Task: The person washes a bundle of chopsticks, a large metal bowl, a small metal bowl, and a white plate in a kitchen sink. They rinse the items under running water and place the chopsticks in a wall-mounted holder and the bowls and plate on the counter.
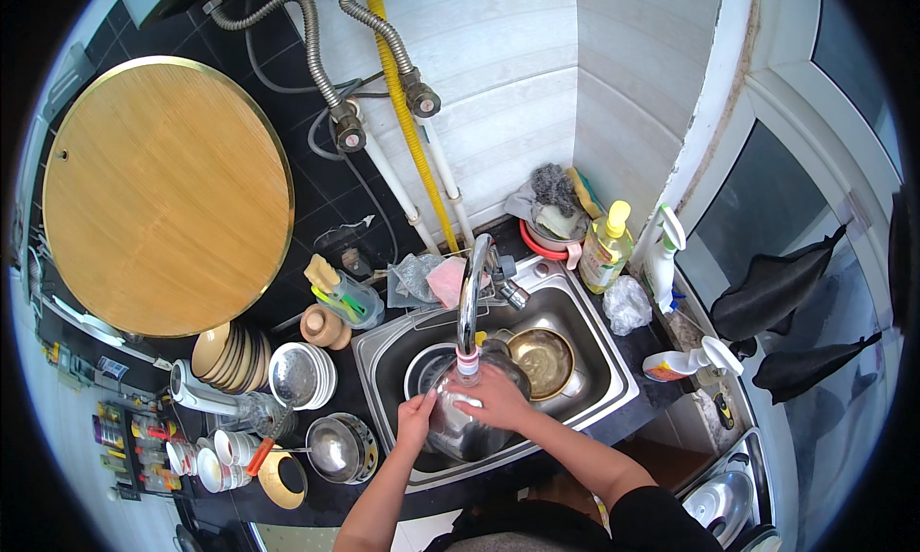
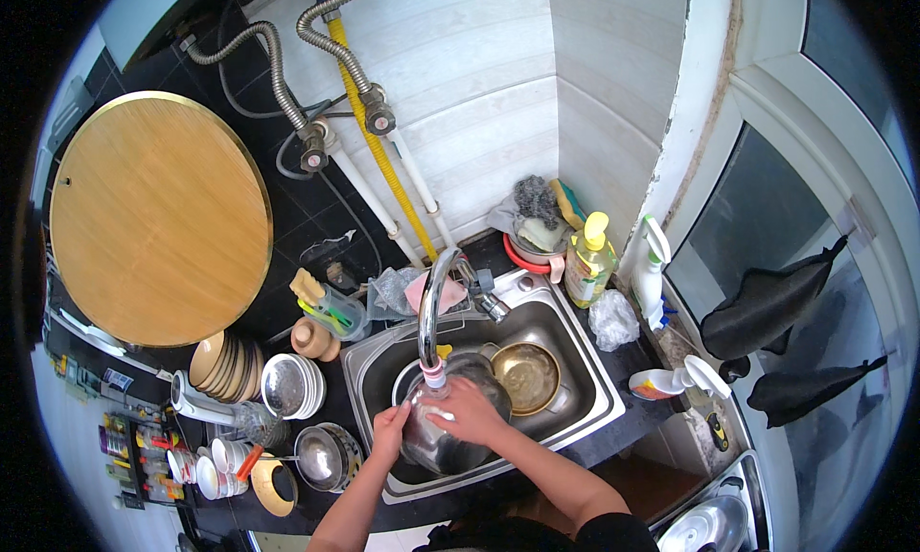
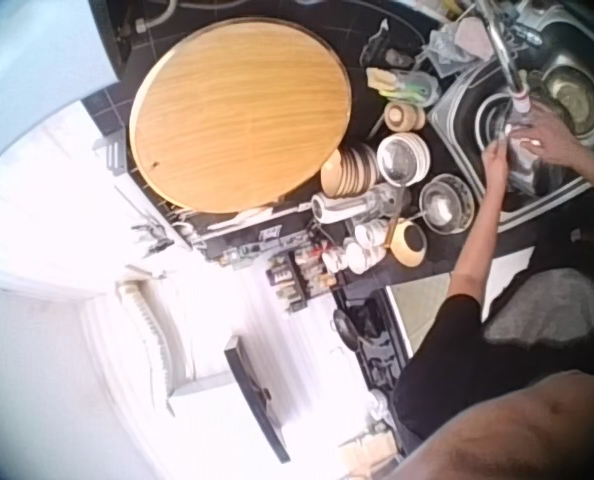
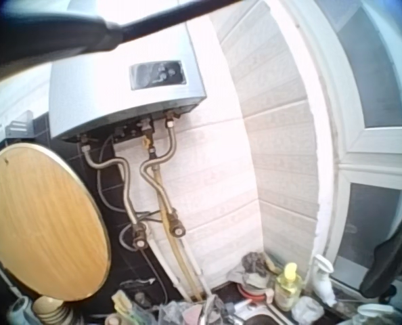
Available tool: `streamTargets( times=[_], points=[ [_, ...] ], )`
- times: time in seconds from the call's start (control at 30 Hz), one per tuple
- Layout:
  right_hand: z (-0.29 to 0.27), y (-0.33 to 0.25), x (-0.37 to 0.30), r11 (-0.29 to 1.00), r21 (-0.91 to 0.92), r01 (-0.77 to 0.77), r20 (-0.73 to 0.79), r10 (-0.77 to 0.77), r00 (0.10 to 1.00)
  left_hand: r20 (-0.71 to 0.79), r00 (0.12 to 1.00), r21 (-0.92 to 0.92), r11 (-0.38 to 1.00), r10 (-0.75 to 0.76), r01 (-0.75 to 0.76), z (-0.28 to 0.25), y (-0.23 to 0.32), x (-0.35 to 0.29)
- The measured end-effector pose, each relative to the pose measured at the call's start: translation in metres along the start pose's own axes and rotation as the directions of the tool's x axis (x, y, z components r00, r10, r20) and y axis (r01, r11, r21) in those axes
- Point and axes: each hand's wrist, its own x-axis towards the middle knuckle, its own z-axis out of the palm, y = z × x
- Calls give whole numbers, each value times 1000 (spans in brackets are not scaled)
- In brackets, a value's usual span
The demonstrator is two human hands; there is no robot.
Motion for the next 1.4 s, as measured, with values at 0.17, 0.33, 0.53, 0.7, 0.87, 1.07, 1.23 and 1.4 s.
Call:
streamTargets(
  times=[0.17, 0.33, 0.53, 0.7, 0.87, 1.07, 1.23, 1.4],
  points=[
    [31, 79, -18, 697, 482, -531, -77, 637, 767, -80, 995, -179, 983, -50, 35, -10, -2, -4],
    [46, 95, -35, 589, 590, -552, -205, 771, 603, -193, 971, -304, 950, -142, 79, -11, -5, -3],
    [24, 23, -4, 918, 2, -396, -354, 371, 858, -218, 956, -399, 912, -196, 96, 15, 3, 6],
    [26, -22, -23, 970, -207, -130, 67, 147, 987, -349, 912, -530, 848, -215, -3, 21, -8, 20],
    [38, 15, -61, 911, -94, -401, -81, 395, 915, -274, 911, -595, 799, -307, 90, -3, -14, 20],
    [60, 86, -67, 434, 665, -607, -27, 827, 562, -251, 906, -494, 850, -340, 183, -14, -17, 2],
    [45, 101, -63, -377, 812, -446, 509, 831, 225, -203, 913, -483, 847, -354, 221, -32, -35, 4],
    [56, 130, -76, -397, 853, -339, 507, 786, 353, -162, 946, -342, 915, -282, 214, -49, -56, 10]
  ],
)
